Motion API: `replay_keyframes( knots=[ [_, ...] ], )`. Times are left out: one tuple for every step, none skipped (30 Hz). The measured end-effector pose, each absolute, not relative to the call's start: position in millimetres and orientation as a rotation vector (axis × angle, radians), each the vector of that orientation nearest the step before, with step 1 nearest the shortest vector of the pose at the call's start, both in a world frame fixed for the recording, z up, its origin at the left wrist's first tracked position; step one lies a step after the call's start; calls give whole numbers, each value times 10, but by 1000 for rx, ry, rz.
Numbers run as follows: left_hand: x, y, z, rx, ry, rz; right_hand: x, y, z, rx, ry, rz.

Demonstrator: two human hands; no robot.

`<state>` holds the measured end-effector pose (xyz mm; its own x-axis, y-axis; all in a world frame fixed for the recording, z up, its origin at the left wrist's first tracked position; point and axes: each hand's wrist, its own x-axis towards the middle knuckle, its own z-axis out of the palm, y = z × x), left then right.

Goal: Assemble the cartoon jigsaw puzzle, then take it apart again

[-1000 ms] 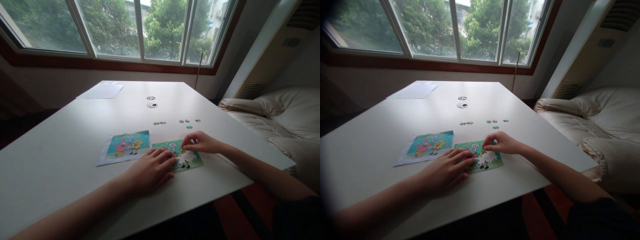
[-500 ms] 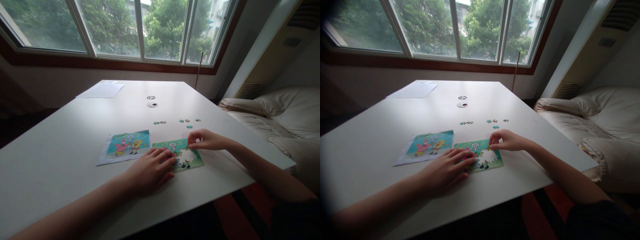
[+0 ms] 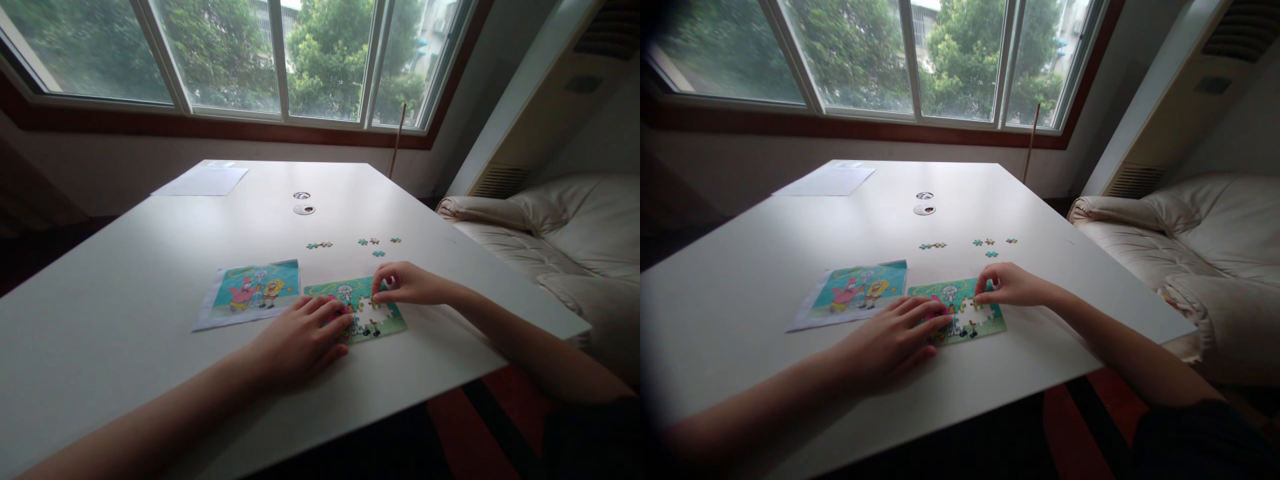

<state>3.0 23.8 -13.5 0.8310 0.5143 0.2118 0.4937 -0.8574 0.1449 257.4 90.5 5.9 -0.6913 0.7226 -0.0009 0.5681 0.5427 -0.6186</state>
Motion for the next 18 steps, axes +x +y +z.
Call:
replay_keyframes(
  knots=[
    [29,237,-132,2925,808,363,2569,905,53,-1093,-2528,848],
    [29,237,-130,2924,810,353,2563,904,48,-1104,-2530,819],
    [29,237,-130,2924,811,348,2557,904,45,-1113,-2533,793],
    [29,237,-131,2925,813,351,2551,904,42,-1120,-2536,773],
    [30,238,-133,2925,811,359,2546,904,39,-1128,-2538,760],
    [31,240,-135,2927,807,368,2543,905,37,-1137,-2538,754],
    [31,242,-137,2928,804,378,2540,906,34,-1144,-2536,752],
    [32,244,-139,2930,803,388,2539,907,31,-1149,-2535,752],
    [33,246,-141,2931,802,396,2538,907,28,-1152,-2535,753],
    [33,248,-141,2934,802,399,2537,907,26,-1151,-2533,752],
    [33,249,-141,2937,799,402,2536,906,24,-1148,-2534,752],
    [33,250,-140,2940,798,403,2535,904,23,-1146,-2534,752],
    [32,251,-139,2942,799,400,2533,902,23,-1145,-2535,753],
    [31,250,-138,2942,799,396,2531,899,22,-1146,-2536,756],
    [30,249,-137,2941,801,389,2529,897,22,-1147,-2538,760],
    [29,247,-135,2938,804,382,2527,896,21,-1148,-2540,765],
    [29,245,-133,2934,807,374,2525,895,19,-1150,-2541,773],
    [30,243,-131,2931,808,365,2523,896,17,-1152,-2539,784]
  ],
)
